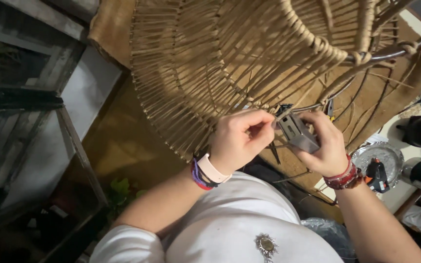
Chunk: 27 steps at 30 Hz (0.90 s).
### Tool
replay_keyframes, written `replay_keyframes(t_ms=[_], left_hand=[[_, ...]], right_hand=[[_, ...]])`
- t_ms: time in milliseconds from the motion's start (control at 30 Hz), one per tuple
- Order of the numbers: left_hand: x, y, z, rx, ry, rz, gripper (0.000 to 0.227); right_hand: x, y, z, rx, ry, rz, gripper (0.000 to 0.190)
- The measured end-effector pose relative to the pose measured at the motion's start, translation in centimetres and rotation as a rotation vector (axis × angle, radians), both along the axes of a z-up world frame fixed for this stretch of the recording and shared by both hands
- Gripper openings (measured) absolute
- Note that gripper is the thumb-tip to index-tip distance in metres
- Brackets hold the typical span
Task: Assembling a wicker lampshade using a hot glue gun, scissors, and pliers
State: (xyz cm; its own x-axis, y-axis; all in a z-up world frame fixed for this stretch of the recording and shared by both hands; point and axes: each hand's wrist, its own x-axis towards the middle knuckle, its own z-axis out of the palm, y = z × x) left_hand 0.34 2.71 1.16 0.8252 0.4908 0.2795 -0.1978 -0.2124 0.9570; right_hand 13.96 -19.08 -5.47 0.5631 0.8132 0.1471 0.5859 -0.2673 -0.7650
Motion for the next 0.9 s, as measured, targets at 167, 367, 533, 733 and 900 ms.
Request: replay_keyframes(t_ms=[167,367,533,733,900], left_hand=[[-0.1,-0.8,-0.9,-0.157,0.058,-0.068,0.010],[-0.6,-1.4,-1.7,-0.358,0.123,-0.154,0.022],[-0.5,-2.7,-0.7,-0.449,0.060,-0.203,0.020],[-0.4,-3.7,-2.2,-0.270,0.035,-0.111,0.013],[-0.3,-4.7,-2.3,-0.259,0.045,-0.084,0.013]], right_hand=[[-0.9,-3.4,-1.7,-0.039,0.025,-0.089,0.058],[-4.2,-10.9,-6.7,-0.110,0.138,-0.265,0.065],[-8.7,-14.1,-8.3,-0.176,0.237,-0.403,0.061],[-11.5,-12.4,-12.1,-0.526,0.212,-0.498,0.069],[-10.8,-7.4,-17.3,-0.778,-0.178,-0.654,0.077]])
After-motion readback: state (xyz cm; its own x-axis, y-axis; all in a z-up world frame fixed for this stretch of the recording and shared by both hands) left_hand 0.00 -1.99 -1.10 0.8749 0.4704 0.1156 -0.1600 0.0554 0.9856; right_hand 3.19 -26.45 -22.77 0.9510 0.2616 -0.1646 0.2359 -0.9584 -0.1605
